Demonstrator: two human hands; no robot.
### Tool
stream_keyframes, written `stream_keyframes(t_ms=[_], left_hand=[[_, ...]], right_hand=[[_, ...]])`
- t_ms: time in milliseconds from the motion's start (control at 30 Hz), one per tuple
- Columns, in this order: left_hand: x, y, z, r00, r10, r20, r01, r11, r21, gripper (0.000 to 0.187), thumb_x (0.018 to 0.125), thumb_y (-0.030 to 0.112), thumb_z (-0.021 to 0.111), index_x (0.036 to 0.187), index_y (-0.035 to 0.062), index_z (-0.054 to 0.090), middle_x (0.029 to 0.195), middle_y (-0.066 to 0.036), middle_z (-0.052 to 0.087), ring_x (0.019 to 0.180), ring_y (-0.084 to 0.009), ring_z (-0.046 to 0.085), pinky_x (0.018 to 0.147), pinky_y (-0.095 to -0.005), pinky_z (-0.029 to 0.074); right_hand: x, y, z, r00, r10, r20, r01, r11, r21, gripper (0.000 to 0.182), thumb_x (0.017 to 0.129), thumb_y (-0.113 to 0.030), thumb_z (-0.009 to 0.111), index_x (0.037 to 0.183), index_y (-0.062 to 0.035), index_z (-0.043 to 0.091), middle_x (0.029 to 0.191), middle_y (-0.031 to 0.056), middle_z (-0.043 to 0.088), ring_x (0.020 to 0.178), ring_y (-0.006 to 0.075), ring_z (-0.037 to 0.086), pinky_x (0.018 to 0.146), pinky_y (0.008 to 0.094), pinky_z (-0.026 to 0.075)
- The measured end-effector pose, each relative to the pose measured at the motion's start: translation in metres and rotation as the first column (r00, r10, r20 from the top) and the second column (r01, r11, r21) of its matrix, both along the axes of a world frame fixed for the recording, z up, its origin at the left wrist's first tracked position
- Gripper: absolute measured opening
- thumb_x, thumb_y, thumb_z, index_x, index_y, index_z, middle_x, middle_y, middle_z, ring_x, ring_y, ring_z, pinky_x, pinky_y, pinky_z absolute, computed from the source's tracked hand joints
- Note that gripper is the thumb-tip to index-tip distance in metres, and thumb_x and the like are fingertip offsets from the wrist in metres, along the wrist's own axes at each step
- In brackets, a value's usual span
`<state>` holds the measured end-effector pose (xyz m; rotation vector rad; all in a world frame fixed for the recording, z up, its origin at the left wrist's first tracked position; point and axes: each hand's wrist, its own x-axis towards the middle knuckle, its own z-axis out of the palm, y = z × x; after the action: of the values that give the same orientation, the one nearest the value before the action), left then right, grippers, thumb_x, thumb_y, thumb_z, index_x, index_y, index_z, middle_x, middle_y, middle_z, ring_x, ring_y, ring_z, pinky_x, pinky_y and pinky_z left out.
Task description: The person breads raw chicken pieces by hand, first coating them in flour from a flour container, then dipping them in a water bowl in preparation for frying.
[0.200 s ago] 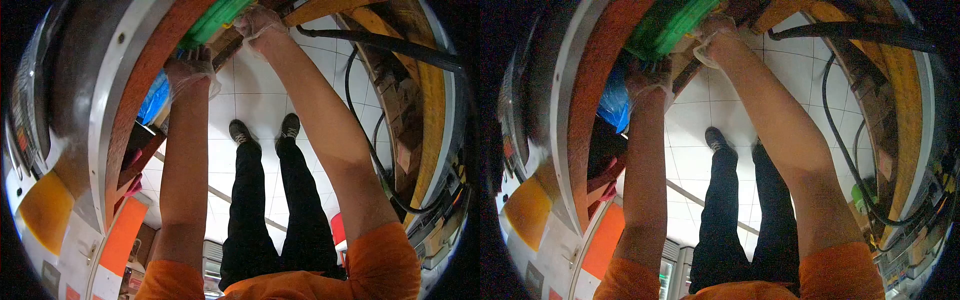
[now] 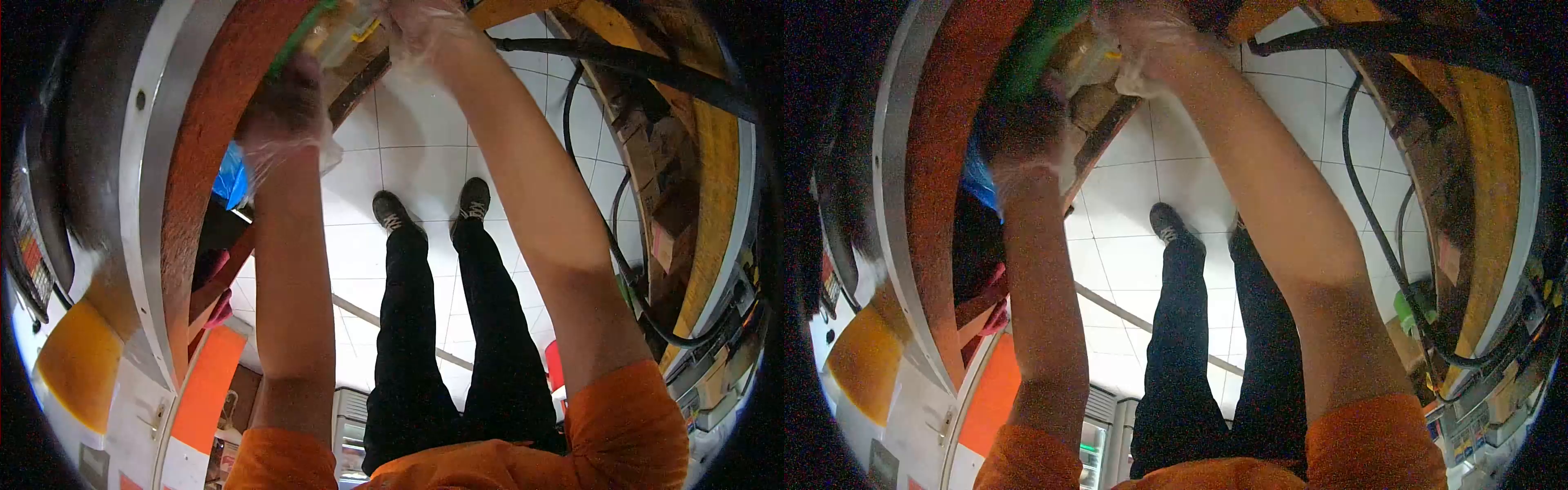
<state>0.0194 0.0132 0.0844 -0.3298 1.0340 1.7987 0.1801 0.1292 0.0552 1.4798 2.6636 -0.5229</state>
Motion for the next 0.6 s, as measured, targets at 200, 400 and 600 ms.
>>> stream_keyframes(t_ms=[200, 400, 600], left_hand=[[-0.022, 0.009, 0.036, 0.990, -0.095, 0.106, 0.057, 0.947, 0.317, 0.046, 0.095, 0.032, 0.063, 0.132, 0.0054, 0.054, 0.141, -0.018, 0.050, 0.127, -0.0305, 0.052, 0.102, -0.0473, 0.049], [-0.025, -0.006, 0.051, 0.911, -0.328, 0.248, 0.112, 0.778, 0.618, 0.038, 0.096, 0.020, 0.063, 0.130, 0.0029, 0.057, 0.137, -0.019, 0.056, 0.126, -0.0278, 0.056, 0.103, -0.0430, 0.051], [-0.008, -0.038, 0.039, 0.928, -0.269, 0.258, 0.072, 0.809, 0.583, 0.035, 0.091, 0.006, 0.069, 0.125, -0.0003, 0.061, 0.127, -0.020, 0.064, 0.123, -0.0275, 0.061, 0.112, -0.0454, 0.047]], right_hand=[[-0.026, 0.005, -0.014, 0.980, 0.168, -0.108, -0.172, 0.984, -0.034, 0.035, 0.092, -0.020, 0.054, 0.117, -0.0001, 0.067, 0.115, 0.0198, 0.066, 0.108, 0.0316, 0.063, 0.096, 0.0439, 0.048], [-0.034, -0.024, -0.025, 0.985, 0.172, -0.024, -0.174, 0.981, -0.084, 0.038, 0.089, -0.031, 0.062, 0.116, -0.0068, 0.070, 0.115, 0.0168, 0.069, 0.110, 0.0303, 0.065, 0.097, 0.0466, 0.049], [-0.020, -0.026, -0.023, 0.978, 0.211, -0.010, -0.210, 0.966, -0.148, 0.041, 0.083, -0.036, 0.069, 0.111, -0.0065, 0.073, 0.109, 0.0159, 0.073, 0.109, 0.0308, 0.068, 0.096, 0.0497, 0.051]])
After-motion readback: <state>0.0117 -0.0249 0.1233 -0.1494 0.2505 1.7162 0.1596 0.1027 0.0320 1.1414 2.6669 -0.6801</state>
